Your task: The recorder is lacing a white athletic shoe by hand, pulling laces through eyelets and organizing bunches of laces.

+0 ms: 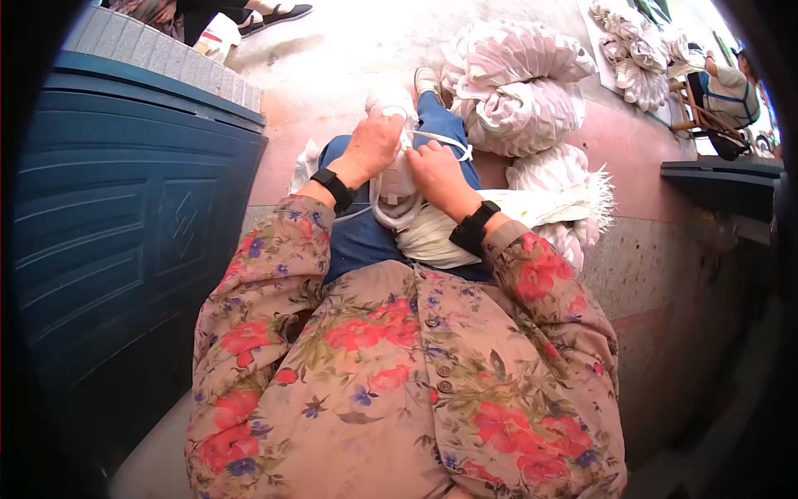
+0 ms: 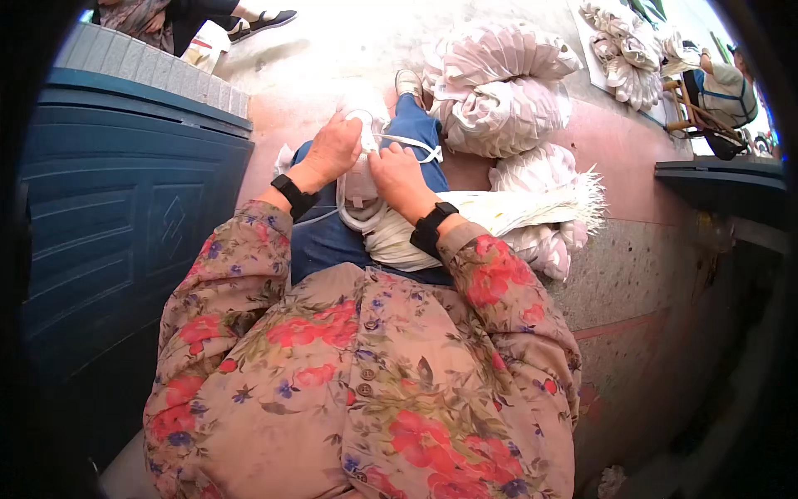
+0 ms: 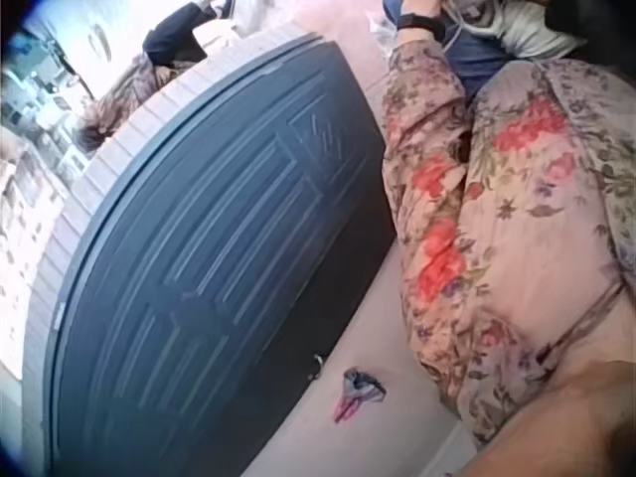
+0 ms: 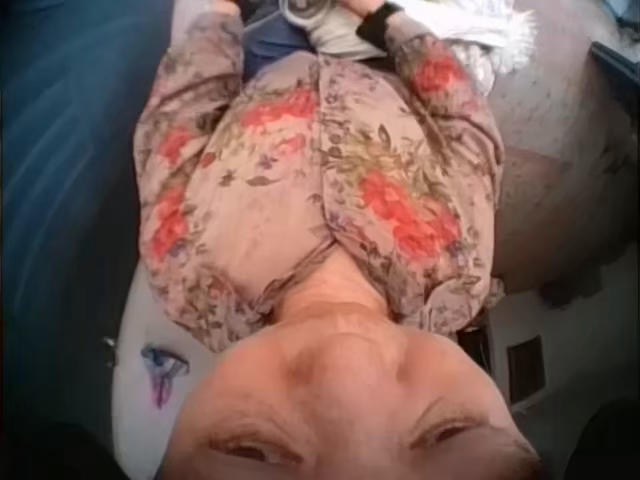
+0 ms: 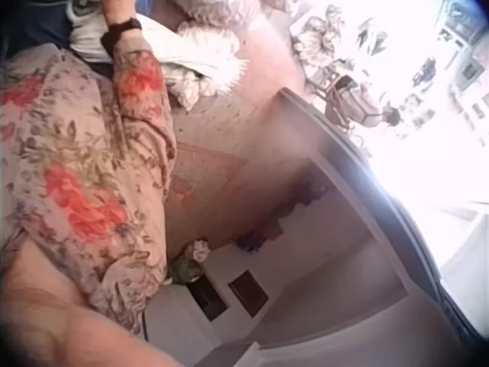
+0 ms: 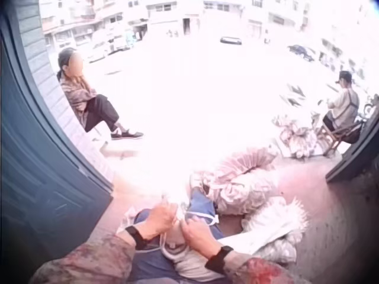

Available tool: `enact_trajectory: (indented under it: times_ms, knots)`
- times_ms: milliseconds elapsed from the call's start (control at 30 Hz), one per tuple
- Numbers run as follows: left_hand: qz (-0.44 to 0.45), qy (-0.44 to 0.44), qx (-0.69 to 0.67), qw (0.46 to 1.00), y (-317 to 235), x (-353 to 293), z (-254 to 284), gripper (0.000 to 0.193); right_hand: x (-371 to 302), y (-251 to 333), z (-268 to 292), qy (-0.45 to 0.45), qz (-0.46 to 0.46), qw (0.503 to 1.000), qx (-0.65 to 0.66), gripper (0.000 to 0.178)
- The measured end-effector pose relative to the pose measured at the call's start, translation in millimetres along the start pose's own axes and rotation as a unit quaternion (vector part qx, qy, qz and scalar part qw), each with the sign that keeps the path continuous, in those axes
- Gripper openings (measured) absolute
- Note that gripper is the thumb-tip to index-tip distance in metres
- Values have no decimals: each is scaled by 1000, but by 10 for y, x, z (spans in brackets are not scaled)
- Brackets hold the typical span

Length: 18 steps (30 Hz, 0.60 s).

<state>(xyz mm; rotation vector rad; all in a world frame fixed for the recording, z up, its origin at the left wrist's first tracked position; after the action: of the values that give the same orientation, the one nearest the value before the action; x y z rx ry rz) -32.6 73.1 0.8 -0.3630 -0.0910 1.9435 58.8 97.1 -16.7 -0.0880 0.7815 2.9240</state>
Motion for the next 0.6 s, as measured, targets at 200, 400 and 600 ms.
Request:
enact_trajectory:
  times_ms: [200,400,600]
  knots:
    - [45,53,-370,926,95,39,-13,14,41,178,137,24,46,963,-264,10]
    - [52,84,-594,798,41,205,-128,16,-135,237,836,-138,134,978,-80,11]
    - [-5,166,-340,925,-289,324,-265,29,-1266,234,3263,-572,90,789,-205,7]
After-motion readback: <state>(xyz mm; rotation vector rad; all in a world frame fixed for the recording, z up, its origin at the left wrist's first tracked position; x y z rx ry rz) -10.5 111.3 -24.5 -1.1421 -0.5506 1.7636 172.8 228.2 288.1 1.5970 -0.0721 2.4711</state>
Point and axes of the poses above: each hand's wrist, its own x-axis towards the middle knuckle, its own z-axis out of the back of the hand, y = z × x, the point moved 8 cm from there along x, towards the middle knuckle, and after that the axes turned 13 degrees about y, right-handed, at the moved point
